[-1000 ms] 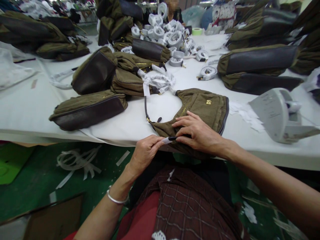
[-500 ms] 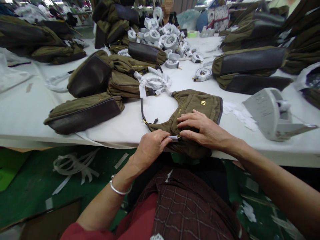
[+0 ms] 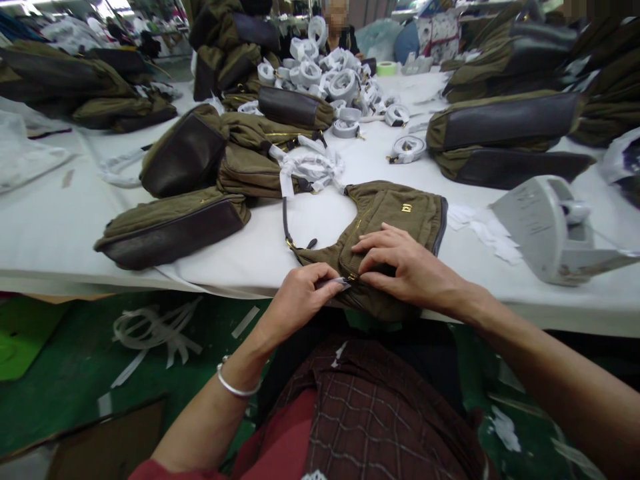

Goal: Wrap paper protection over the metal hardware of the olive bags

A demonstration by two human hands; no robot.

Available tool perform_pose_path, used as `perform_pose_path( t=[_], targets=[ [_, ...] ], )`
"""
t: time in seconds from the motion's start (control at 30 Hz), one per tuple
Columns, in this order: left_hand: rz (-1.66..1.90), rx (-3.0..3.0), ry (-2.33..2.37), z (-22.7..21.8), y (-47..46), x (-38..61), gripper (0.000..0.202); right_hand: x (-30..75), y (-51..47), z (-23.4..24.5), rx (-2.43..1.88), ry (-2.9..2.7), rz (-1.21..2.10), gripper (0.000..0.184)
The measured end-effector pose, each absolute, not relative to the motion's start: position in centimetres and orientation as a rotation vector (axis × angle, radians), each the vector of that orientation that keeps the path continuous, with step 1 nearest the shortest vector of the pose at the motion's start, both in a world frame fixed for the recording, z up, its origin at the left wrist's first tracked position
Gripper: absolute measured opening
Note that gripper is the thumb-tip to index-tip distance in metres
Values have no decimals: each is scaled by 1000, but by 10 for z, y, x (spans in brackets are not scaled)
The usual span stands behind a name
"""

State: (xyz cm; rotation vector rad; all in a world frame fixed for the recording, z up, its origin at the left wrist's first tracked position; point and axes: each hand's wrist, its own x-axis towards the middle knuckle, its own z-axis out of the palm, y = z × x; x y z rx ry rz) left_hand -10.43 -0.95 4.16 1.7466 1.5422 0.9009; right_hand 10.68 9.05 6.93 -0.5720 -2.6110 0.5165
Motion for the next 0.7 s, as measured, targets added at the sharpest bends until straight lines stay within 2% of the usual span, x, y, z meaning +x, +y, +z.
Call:
perform_pose_path(
  t=[0.3,0.4,0.63,0.7],
  targets=[
    [1025,1732,1588,31,-6,-84,6,96,87,59,-611,-2603,446,2],
    [1146,1754,1573,30,-6,-82,10,97,88,60,-605,-2588,482,2],
    [1317,1817,1458,34,1,-81,5,97,96,75,-509,-2622,739,25],
    [1340,1796,1435,35,2,-81,8,93,97,75,-504,-2659,713,16]
  ],
)
